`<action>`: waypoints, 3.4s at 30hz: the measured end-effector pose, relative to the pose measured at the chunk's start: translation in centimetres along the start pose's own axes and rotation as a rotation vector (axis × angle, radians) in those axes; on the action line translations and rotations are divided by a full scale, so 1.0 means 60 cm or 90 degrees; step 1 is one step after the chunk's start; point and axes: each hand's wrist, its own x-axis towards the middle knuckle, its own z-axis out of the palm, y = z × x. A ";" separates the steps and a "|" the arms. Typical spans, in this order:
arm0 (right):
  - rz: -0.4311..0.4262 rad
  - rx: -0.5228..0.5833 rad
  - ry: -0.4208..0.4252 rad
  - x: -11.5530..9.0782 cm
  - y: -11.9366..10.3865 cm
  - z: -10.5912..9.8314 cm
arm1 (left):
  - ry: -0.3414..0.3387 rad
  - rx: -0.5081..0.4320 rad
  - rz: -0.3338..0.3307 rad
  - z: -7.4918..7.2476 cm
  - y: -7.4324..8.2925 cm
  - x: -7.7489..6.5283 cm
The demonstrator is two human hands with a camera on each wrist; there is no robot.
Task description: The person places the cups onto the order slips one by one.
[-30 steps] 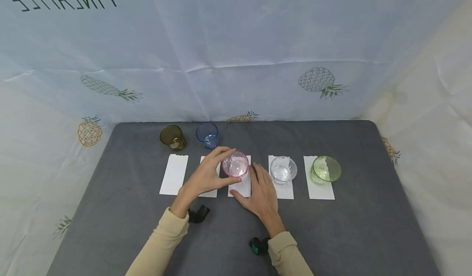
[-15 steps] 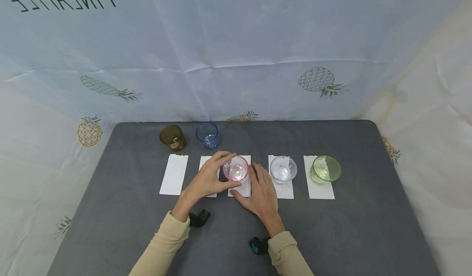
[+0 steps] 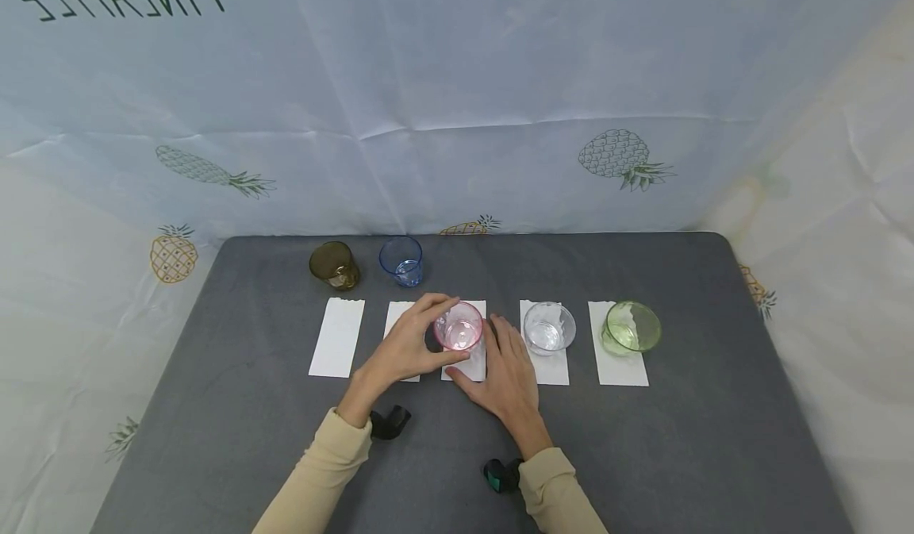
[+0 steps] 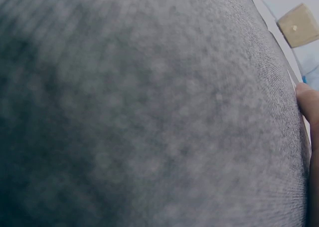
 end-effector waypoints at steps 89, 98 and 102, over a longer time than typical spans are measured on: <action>-0.018 -0.002 0.011 -0.001 0.004 0.001 | 0.025 -0.177 -0.009 0.037 -0.040 0.010; -0.024 0.001 0.021 -0.001 0.005 0.004 | 0.036 -0.197 -0.011 0.041 -0.042 0.007; -0.025 0.002 0.023 -0.002 0.005 0.005 | 0.039 -0.196 -0.010 0.043 -0.044 0.006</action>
